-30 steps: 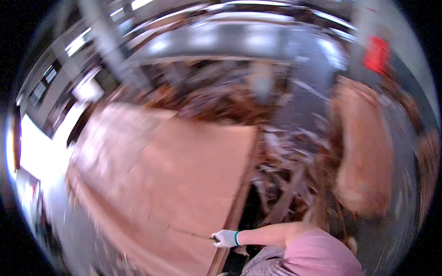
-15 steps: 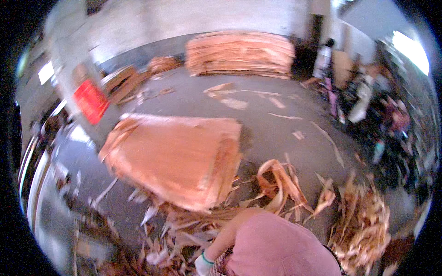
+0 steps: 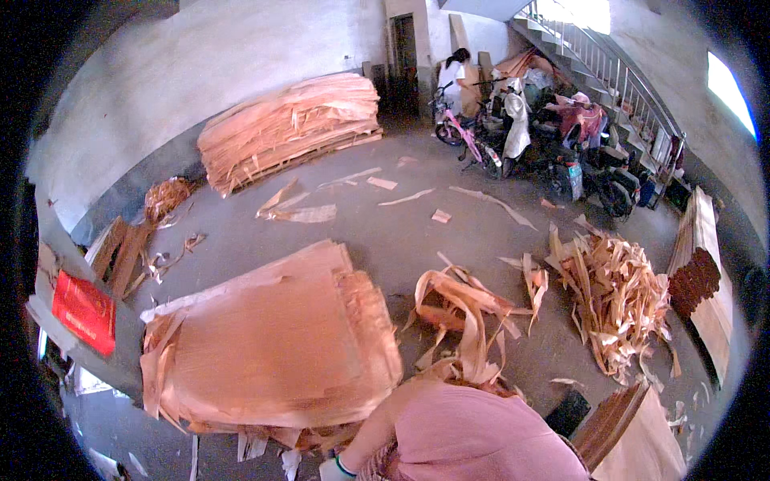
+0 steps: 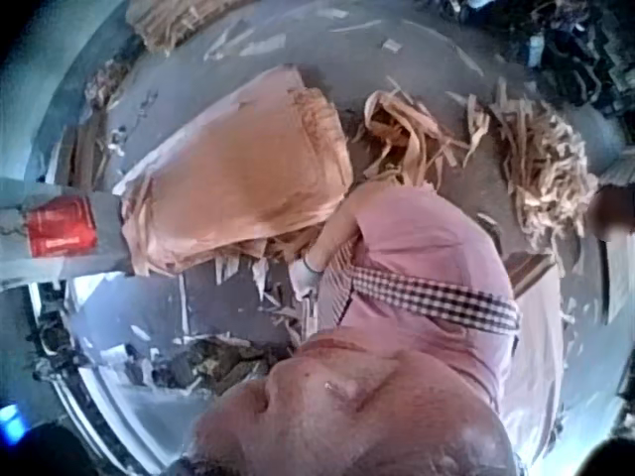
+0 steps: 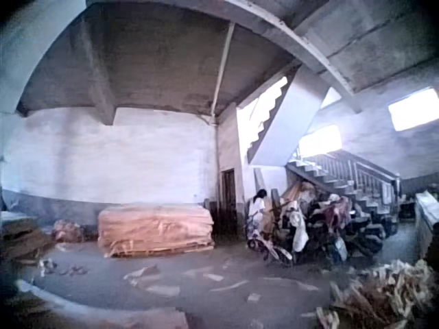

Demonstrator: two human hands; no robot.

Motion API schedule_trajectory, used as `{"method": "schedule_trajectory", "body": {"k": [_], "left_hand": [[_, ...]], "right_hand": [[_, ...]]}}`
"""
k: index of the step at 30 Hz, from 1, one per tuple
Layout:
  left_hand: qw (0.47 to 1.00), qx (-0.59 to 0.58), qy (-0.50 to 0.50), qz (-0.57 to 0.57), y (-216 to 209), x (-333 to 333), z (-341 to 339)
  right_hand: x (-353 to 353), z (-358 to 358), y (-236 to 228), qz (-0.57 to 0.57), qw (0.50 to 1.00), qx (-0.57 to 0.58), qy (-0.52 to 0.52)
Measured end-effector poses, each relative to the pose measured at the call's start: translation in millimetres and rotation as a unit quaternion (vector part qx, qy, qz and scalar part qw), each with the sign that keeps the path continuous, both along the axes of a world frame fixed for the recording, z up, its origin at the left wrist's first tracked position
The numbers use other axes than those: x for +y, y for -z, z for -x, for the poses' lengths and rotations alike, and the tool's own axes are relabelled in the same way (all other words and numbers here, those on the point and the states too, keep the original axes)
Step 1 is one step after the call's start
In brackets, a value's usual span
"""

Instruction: The person peels damaged layers from large wood veneers, applies adhesive tape to cracks, and uses a utility knife to trim and cut the thin sheets on an industrial workbench.

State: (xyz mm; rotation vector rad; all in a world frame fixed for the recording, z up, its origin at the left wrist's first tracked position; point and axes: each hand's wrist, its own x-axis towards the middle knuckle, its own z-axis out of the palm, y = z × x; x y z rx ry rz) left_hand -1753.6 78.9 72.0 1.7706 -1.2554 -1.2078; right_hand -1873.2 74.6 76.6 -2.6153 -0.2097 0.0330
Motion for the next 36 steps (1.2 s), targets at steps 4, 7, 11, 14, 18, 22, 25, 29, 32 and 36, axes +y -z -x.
{"method": "schedule_trajectory", "body": {"k": [4,7,11,14,18,22,25,29,32,36], "left_hand": [[0.990,0.040,-0.134,0.009,-21,2,-175],[0.954,0.092,-0.284,0.015,-40,55,-326],[0.868,0.189,-0.458,-0.027,-61,164,-439],[0.863,0.268,-0.416,-0.104,-66,191,-471],[0.962,0.184,-0.199,-0.036,-128,119,-488],[0.917,-0.090,0.137,0.363,-237,11,-545],[0.878,-0.235,0.207,0.361,-316,-39,-577],[0.727,-0.308,-0.063,0.610,-324,-99,-631],[0.735,-0.380,-0.035,0.561,-338,-99,-713],[0.730,-0.435,-0.043,0.526,-329,-100,-830]], "right_hand": [[-18,-112,-3,-0.017,0.999,-0.021,0.019],[-21,-210,25,-0.101,0.991,-0.058,0.062],[-71,-265,-5,-0.088,0.992,-0.007,0.086],[-100,-310,2,-0.065,0.991,-0.050,0.105],[-130,-405,14,-0.098,0.990,-0.026,0.102],[-188,-520,26,-0.119,0.989,0.001,0.085],[-216,-607,14,-0.144,0.985,0.046,0.087],[-245,-723,5,-0.205,0.973,0.091,0.052],[-258,-802,-3,-0.246,0.962,0.109,0.052],[-285,-914,-2,-0.267,0.955,0.123,0.051]]}}
